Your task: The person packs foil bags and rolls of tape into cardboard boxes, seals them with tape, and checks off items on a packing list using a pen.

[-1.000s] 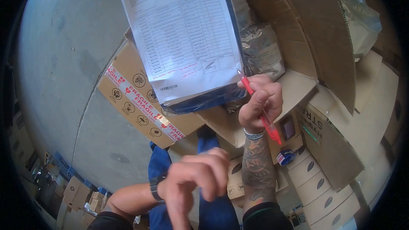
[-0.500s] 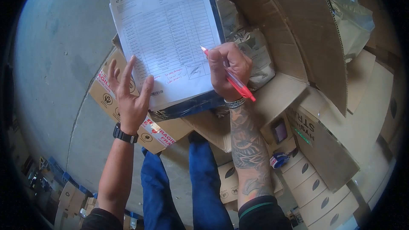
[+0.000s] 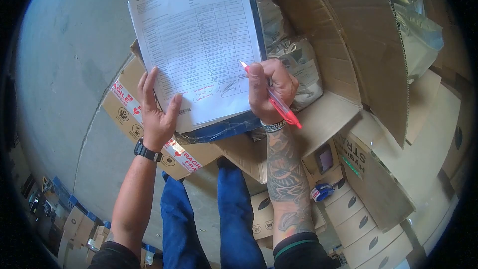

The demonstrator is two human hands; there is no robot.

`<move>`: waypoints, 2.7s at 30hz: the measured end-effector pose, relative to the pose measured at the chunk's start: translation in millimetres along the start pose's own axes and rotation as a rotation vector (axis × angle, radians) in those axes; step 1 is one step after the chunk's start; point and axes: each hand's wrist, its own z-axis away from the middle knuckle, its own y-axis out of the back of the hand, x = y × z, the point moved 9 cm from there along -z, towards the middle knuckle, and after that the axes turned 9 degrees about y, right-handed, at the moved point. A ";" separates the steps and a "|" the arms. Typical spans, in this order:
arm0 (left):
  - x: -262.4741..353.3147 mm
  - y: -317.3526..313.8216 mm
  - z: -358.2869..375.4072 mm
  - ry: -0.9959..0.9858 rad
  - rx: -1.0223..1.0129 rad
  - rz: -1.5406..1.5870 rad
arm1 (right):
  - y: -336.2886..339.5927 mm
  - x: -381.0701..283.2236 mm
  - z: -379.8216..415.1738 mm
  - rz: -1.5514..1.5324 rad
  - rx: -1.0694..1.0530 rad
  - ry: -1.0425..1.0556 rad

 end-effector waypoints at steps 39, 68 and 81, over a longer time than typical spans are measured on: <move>-8.4 -5.9 0.4 -0.006 -0.034 0.110 | 15.2 5.6 12.6 0.222 0.268 -0.118; -143.9 191.7 278.9 0.479 -0.799 -0.630 | 60.5 -256.4 228.9 0.577 -0.359 -0.742; 86.5 86.1 194.0 0.147 -0.570 -0.349 | 285.6 -333.0 297.2 0.529 0.001 -0.707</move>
